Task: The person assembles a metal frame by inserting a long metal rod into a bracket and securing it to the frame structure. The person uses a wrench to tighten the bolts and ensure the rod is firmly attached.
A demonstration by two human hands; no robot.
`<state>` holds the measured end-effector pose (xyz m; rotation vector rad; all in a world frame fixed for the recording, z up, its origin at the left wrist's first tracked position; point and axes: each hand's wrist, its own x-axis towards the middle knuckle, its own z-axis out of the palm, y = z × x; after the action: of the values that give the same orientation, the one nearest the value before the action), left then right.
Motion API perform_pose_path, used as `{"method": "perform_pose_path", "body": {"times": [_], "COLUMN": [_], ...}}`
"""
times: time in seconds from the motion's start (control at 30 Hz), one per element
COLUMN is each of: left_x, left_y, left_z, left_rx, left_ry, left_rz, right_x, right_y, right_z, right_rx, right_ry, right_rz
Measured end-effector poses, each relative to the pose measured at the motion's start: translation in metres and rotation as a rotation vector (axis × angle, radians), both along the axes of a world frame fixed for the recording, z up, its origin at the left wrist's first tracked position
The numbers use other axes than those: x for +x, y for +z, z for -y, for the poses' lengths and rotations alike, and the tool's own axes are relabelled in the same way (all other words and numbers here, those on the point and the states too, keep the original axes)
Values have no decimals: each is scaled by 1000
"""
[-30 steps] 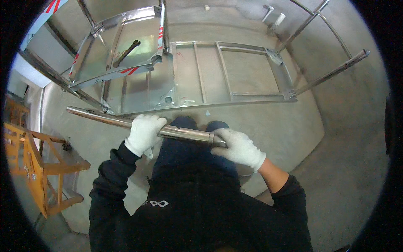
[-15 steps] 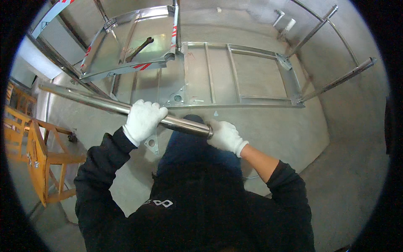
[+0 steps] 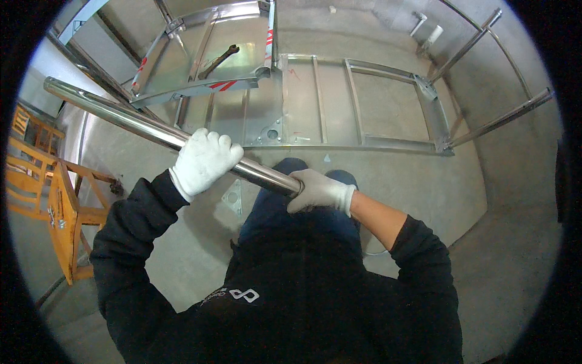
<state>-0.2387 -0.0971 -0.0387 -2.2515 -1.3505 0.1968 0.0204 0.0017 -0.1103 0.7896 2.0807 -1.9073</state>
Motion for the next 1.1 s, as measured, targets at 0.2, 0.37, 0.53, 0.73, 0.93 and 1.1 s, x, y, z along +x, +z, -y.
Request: {"method": "perform_pose_path", "body": {"times": [0.2, 0.37, 0.53, 0.73, 0.93, 1.1], "left_x": [2, 7, 21, 36, 91, 101], "left_y": [-7, -28, -27, -26, -10, -26], "left_z": [-5, -11, -20, -48, -54, -32], "left_rx": [-93, -305, -633, -1424, -1001, -568], "left_ry": [49, 178, 361, 600, 385, 53], "left_rz": [-11, 131, 318, 815, 428, 342], "right_x": [-1, 6, 19, 57, 94, 106], "right_y": [-12, -9, -13, -5, 2, -33], "right_z": [6, 6, -7, -25, -21, -23], "right_rx": [454, 690, 1005, 1326, 869, 448], "right_ry": [-97, -146, -115, -100, -157, 50], "right_rz": [24, 142, 117, 79, 116, 31]}}
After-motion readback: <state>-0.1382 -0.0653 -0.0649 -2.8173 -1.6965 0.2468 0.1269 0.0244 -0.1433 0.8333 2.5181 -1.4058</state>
